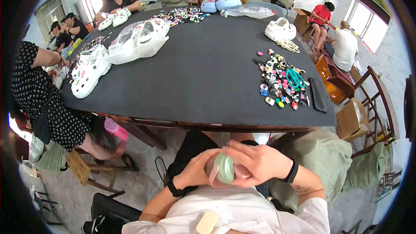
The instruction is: Attaching decorative charms and Jibbitz to foam clog shoes (Crocs style).
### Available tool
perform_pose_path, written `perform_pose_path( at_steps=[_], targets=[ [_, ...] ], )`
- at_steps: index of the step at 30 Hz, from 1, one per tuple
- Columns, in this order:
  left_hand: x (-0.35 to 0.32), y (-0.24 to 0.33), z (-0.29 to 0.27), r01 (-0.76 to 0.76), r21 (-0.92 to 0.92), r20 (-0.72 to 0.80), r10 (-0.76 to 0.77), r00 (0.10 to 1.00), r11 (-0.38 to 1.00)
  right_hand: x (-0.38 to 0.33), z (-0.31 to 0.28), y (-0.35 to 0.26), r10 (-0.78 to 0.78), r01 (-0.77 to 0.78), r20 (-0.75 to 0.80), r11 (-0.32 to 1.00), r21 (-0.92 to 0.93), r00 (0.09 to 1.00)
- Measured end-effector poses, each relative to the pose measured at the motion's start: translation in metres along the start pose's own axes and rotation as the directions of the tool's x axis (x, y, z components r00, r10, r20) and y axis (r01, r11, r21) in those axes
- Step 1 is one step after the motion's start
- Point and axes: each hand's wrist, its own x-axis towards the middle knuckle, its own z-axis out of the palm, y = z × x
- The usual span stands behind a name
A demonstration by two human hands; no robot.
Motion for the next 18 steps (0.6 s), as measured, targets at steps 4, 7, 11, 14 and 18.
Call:
perform_pose_path(
  at_steps=[4, 7, 11, 14, 18],
  targets=[
    [0.001, 0.014, -0.007, -0.073, 0.001, 0.063, 0.073, 0.995, 0.997, -0.001, -0.007, 0.002, -0.083, 0.079, 0.034, 0.991, 0.105, 0.996],
    [0.005, 0.019, -0.007, 0.004, -0.102, 0.111, 0.008, 0.994, 0.995, 0.006, -0.016, 0.015, 0.000, -0.009, 0.026, 0.951, 0.310, 1.000],
    [0.011, 0.035, -0.006, -0.032, -0.129, 0.105, 0.046, 0.993, 0.991, 0.017, -0.024, 0.018, 0.297, -0.296, 0.116, 0.683, 0.668, 0.948],
    [0.014, 0.039, -0.009, -0.071, -0.160, 0.078, 0.084, 0.993, 0.985, 0.022, -0.024, 0.021, 0.356, -0.330, 0.125, 0.604, 0.726, 0.926],
    [0.017, 0.043, -0.025, -0.123, -0.058, 0.059, 0.126, 0.990, 0.991, 0.024, -0.017, 0.032, 0.324, -0.124, -0.077, 0.555, 0.822, 0.943]
  ],
)
